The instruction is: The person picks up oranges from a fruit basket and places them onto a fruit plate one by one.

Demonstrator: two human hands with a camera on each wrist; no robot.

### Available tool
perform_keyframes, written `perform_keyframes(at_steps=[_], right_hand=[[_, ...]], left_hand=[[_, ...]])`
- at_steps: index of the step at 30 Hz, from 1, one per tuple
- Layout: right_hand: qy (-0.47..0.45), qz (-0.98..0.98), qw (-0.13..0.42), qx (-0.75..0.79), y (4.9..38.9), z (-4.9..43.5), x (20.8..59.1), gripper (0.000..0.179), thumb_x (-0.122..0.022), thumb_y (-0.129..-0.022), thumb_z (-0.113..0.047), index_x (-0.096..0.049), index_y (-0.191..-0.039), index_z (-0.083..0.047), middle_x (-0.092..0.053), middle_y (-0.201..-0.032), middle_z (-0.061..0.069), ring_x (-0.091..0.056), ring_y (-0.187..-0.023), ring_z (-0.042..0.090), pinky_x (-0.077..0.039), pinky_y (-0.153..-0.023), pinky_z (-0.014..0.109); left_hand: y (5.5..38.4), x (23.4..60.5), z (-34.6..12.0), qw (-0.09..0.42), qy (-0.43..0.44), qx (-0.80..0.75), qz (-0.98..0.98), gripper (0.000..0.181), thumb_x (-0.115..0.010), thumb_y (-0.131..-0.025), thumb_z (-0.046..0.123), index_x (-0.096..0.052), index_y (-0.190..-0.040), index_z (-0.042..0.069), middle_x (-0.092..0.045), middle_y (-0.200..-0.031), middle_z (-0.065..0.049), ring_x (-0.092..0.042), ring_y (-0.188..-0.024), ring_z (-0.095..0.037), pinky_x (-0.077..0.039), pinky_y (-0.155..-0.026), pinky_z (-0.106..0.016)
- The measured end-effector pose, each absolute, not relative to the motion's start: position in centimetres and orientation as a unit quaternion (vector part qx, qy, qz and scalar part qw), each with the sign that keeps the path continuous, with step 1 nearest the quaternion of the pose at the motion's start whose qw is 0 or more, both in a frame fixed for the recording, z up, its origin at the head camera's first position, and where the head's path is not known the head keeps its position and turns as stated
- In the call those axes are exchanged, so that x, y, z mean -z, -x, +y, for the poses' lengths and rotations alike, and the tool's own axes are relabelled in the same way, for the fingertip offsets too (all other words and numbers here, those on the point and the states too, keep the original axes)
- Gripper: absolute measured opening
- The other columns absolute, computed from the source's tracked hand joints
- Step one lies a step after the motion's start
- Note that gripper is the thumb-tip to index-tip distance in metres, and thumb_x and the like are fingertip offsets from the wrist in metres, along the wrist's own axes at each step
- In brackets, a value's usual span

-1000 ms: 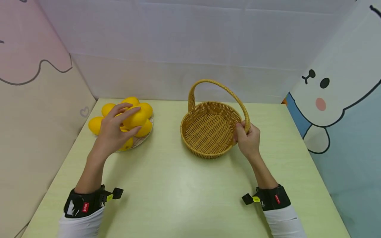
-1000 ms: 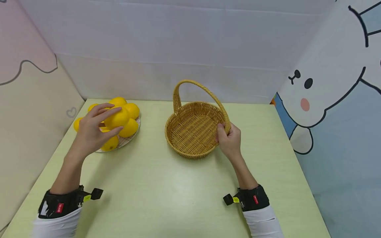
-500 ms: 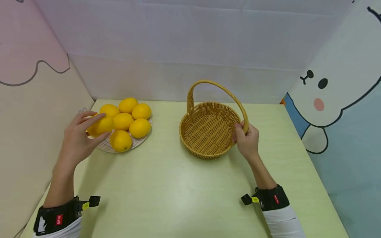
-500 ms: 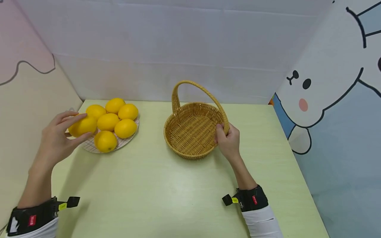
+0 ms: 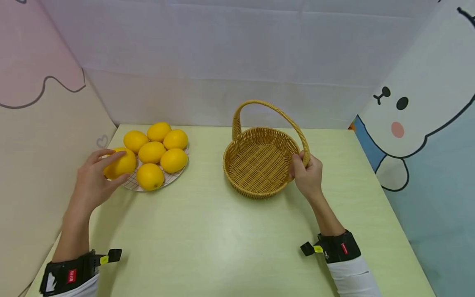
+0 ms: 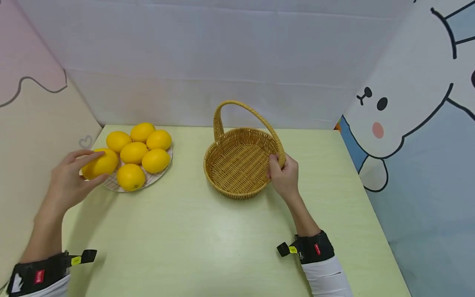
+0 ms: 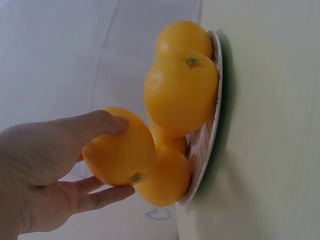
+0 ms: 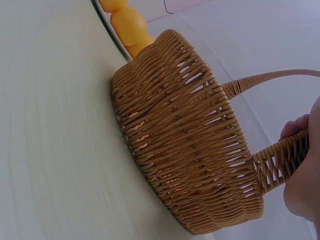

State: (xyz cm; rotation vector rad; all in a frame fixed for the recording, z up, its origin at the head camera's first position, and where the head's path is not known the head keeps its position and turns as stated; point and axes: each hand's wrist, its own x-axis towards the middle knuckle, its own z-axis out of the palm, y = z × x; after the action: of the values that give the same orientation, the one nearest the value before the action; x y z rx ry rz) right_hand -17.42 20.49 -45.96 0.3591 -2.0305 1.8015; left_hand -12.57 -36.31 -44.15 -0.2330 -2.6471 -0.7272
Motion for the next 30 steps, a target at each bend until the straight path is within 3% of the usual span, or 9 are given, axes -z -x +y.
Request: perform_keyframes(at_steps=[3,5,6,15,23,30], right_hand=[[-0.127,-0.728,0.201,-0.643,17.4,20.5,45.9,0.041,-0.051,-0.113,0.001,-0.046,-0.073,0.01,-0.053,-0.054,-0.006,-0.051,-0.043,0.017,-0.043,-0.042,0.019],[-0.127,-0.727,0.201,-0.644,17.3,20.4,45.9,0.041,-0.051,-0.113,0.001,-0.046,-0.073,0.01,-0.053,-0.055,-0.006,-0.051,-0.043,0.016,-0.043,-0.042,0.018],[-0.127,-0.727,0.201,-0.644,17.3,20.4,45.9,0.041,-0.051,-0.113,0.001,-0.046,-0.073,0.01,-0.053,-0.055,-0.006,-0.051,-0.043,0.015,-0.043,-0.042,0.018],[-0.133,-0.719,0.204,-0.651,17.3,20.3,45.8,0.04,-0.051,-0.112,0.003,-0.046,-0.073,0.011,-0.054,-0.055,-0.005,-0.051,-0.044,0.012,-0.043,-0.042,0.018],[-0.132,-0.722,0.205,-0.647,17.4,20.4,45.9,0.04,-0.051,-0.112,0.002,-0.046,-0.073,0.01,-0.053,-0.055,-0.004,-0.05,-0.044,0.016,-0.042,-0.042,0.018],[-0.136,-0.72,0.205,-0.649,17.4,20.4,46.0,0.04,-0.051,-0.112,0.002,-0.046,-0.073,0.01,-0.053,-0.054,0.001,-0.05,-0.043,0.018,-0.042,-0.042,0.019]], left_hand=[[12.8,44.5,-36.3,0.174,0.078,0.26,-0.947,0.062,-0.095,-0.084,-0.002,-0.072,-0.142,-0.004,-0.06,-0.145,-0.037,-0.058,-0.125,-0.061,-0.057,-0.095,-0.045],[12.9,44.7,-36.3,0.16,0.072,0.262,-0.949,0.063,-0.094,-0.085,-0.002,-0.071,-0.144,-0.005,-0.059,-0.145,-0.038,-0.055,-0.129,-0.061,-0.05,-0.098,-0.07],[13.0,44.8,-36.3,0.153,0.07,0.265,-0.949,0.063,-0.094,-0.086,-0.002,-0.071,-0.144,-0.005,-0.059,-0.146,-0.038,-0.054,-0.131,-0.062,-0.047,-0.1,-0.078],[13.6,45.6,-36.4,0.1,0.062,0.263,-0.958,0.064,-0.091,-0.089,0.002,-0.068,-0.148,-0.005,-0.054,-0.151,-0.041,-0.049,-0.135,-0.066,-0.04,-0.108,-0.086],[13.8,46.4,-36.3,0.065,0.048,0.239,-0.968,0.062,-0.09,-0.093,0.006,-0.066,-0.15,-0.004,-0.051,-0.151,-0.043,-0.049,-0.132,-0.069,-0.037,-0.104,-0.092],[14.2,46.7,-35.9,0.059,0.063,0.217,-0.972,0.063,-0.091,-0.093,0.005,-0.066,-0.15,-0.005,-0.051,-0.15,-0.045,-0.053,-0.122,-0.07,-0.044,-0.102,-0.088]])
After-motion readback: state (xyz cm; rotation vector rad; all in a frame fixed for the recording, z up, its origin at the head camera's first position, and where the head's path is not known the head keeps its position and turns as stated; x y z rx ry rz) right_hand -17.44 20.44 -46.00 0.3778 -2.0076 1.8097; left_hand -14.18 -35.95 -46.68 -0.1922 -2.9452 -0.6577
